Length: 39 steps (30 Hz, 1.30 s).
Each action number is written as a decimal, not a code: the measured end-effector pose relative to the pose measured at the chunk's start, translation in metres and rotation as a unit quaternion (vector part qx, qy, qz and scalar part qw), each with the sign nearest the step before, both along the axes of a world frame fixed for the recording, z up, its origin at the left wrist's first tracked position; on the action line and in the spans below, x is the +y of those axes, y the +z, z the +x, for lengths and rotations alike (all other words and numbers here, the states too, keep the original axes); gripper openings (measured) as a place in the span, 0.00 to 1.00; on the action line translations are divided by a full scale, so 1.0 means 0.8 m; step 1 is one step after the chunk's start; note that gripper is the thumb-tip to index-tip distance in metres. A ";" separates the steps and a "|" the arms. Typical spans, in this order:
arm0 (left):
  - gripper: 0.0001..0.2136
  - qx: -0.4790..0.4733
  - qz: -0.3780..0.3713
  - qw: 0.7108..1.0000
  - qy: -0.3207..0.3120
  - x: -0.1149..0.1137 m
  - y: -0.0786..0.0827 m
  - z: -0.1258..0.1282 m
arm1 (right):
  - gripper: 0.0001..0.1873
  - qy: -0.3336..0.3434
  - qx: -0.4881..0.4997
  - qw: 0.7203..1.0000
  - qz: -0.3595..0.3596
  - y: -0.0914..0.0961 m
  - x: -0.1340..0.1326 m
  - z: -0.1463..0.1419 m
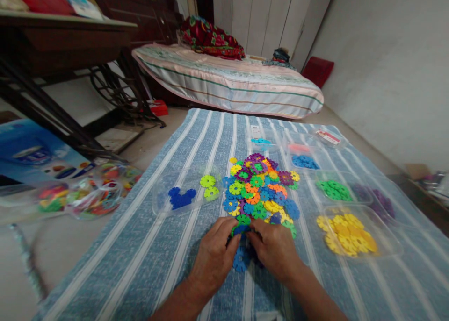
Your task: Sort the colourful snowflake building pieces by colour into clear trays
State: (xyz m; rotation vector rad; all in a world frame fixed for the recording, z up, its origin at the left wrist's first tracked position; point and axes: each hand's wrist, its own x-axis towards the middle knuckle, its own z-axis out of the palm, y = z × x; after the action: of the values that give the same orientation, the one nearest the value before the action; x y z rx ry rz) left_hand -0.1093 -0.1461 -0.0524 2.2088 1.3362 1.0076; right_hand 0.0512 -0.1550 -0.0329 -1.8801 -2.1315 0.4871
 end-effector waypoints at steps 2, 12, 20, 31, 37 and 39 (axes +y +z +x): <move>0.10 -0.003 0.009 1.000 0.002 0.000 -0.001 0.000 | 0.07 -0.011 0.050 0.999 -0.012 -0.005 0.001 0.003; 0.08 0.001 0.020 1.000 0.001 0.001 -0.005 0.000 | 0.10 -0.073 0.286 0.954 -0.058 -0.008 -0.001 0.024; 0.06 0.003 -0.002 1.000 -0.018 0.004 0.002 -0.002 | 0.12 -0.091 0.320 0.942 -0.043 0.014 0.003 0.047; 0.08 0.002 -0.011 0.999 -0.037 0.003 0.002 0.000 | 0.15 -0.168 0.301 0.938 -0.034 0.039 0.038 0.094; 0.06 0.022 0.015 0.999 0.032 0.004 -0.006 -0.004 | 0.15 -0.248 0.174 0.945 0.125 0.079 0.093 0.144; 0.06 0.038 0.022 0.998 0.052 0.005 -0.009 -0.006 | 0.17 -0.297 0.078 0.924 0.226 0.086 0.107 0.159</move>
State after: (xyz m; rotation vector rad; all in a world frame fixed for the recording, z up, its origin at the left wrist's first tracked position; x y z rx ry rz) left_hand -0.1139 -0.1422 -0.0596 2.2504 1.4889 1.0083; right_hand 0.1788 -0.0690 0.0360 -1.9818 -1.3153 0.0044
